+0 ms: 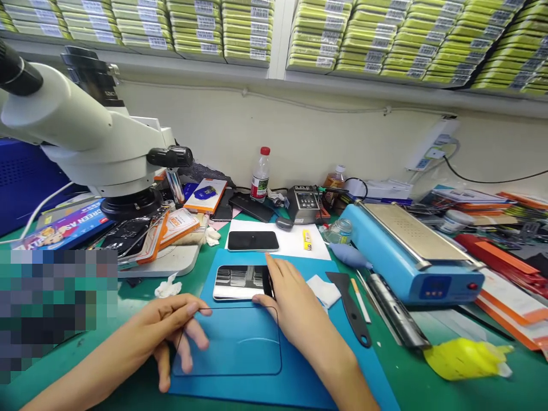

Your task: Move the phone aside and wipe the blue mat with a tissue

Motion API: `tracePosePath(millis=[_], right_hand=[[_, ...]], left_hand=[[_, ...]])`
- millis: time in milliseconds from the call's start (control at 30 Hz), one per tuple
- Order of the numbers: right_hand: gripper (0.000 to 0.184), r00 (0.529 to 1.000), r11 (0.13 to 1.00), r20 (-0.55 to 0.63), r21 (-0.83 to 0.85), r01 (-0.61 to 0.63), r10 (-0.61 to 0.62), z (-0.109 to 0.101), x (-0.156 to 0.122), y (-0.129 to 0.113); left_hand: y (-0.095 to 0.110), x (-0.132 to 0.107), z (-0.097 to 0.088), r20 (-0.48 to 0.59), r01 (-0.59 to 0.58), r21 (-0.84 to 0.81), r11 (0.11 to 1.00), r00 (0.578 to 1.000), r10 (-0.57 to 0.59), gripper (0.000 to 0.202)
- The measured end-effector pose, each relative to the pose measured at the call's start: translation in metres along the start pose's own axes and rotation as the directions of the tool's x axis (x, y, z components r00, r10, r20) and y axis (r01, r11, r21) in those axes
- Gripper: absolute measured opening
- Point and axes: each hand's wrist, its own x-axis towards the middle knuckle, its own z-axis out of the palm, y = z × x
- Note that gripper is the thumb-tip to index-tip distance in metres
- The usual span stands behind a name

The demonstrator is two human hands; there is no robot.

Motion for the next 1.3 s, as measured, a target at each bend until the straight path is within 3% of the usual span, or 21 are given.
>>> tracePosePath(millis=[133,233,333,567,1000,1133,1200,1300], right_hand=[[0.056,0.986,0.981,-0.106,0.162,-0.110,0.128,0.005,-0.035,0.005],[0.064,0.978,0.915,-0.062,0.371,-0.162,0.198,0.016,-0.064,0.009],[0.075,0.980,0.900,-0.022,0.400,-0.174,0.199,0.025,-0.078,0.010],[0.064,0.961,0.852,-0.077,0.484,-0.198,0.266,0.031,-0.074,0.015],[0.045,0.979,0.897,-0.062,0.416,-0.150,0.193,0.025,-0.073,0.003],[0.044,0.973,0.897,-0.109,0.420,-0.139,0.202,0.025,-0.072,0.001],[0.042,0.945,0.896,-0.230,0.428,-0.118,0.234,0.025,-0.075,0.001],[0.036,0.806,0.917,-0.502,0.379,-0.122,0.314,0.022,-0.084,0.005]], left_hand=[[-0.004,0.010,0.004,0.002,0.003,0.038,0.999,1.000,-0.003,0.056],[-0.007,0.015,0.003,0.009,0.013,0.063,0.998,1.000,-0.013,0.060],[-0.009,0.016,0.000,0.009,0.028,0.091,0.995,1.000,-0.029,0.058],[-0.009,0.012,0.001,0.001,0.065,0.139,0.988,0.998,-0.065,0.050],[-0.001,0.004,0.007,-0.094,0.069,0.173,0.983,0.994,-0.053,0.061],[-0.005,-0.006,-0.001,-0.045,0.026,0.194,0.981,0.999,-0.018,0.072],[-0.012,-0.013,-0.009,0.050,-0.023,0.221,0.975,0.999,0.012,0.088],[-0.025,-0.023,-0.021,0.161,-0.065,0.308,0.949,0.987,0.015,0.099]])
